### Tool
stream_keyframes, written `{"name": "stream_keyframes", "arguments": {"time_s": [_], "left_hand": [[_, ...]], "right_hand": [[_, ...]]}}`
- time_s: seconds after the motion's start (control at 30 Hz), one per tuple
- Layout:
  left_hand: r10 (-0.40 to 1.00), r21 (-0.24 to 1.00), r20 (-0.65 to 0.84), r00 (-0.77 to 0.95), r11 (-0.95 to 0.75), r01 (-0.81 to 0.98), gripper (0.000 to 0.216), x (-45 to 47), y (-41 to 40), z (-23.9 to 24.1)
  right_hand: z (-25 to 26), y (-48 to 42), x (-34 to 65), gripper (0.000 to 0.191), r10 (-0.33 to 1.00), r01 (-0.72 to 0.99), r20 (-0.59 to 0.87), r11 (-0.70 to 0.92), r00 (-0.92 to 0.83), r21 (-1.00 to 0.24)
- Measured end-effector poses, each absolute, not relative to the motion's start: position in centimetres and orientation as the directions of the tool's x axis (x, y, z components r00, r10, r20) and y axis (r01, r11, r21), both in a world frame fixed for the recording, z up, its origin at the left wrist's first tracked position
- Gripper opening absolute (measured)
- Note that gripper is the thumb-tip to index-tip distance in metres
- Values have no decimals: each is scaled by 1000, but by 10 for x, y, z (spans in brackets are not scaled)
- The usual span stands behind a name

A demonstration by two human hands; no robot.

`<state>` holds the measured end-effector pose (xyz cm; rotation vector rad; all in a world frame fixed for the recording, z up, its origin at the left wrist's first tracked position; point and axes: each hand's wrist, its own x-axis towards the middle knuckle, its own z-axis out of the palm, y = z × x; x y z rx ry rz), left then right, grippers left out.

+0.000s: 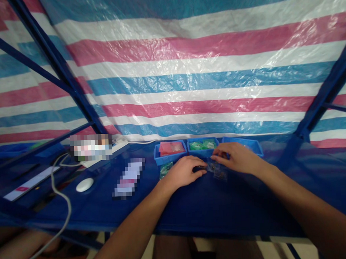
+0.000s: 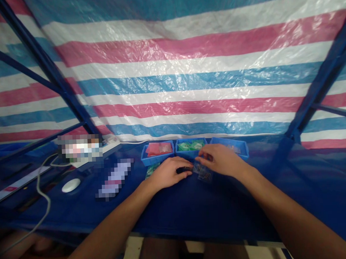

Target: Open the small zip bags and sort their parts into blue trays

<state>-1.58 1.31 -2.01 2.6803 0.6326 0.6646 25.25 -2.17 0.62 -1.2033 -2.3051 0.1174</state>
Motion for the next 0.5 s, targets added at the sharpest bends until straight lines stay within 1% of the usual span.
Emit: {"name": "stream_keyframes", "arguments": {"time_s": [0.07,0.1,0.17,0.23,0.3,0.4,0.5], "left_hand": [[498,397,374,783,-848,350,23,-15,11,-17],[507,403,378,775,-844,355,21,-15,10,-16],[528,415,384,758,-832,369,18,-15,9,-13],[546,428,406,733,-822,375,18,-15,8,-12],[556,444,458,694,-819,363,18,-15,8,-11],[582,506,520,625,-800,323,16,-14,8,-11],[658,647,513,552,-719,256,17,-12,8,-14]], "right_hand": [[3,-25,246,29,772,703,341,632,-536,-327],[0,-27,243,32,766,695,330,640,-551,-327],[-5,-28,238,31,760,693,353,646,-546,-320],[-8,-28,233,26,751,690,398,651,-527,-316],[-10,-29,227,23,737,661,439,667,-514,-345],[-11,-30,218,22,751,588,488,656,-446,-472],[-12,-30,211,27,823,477,476,568,-310,-670]]}}
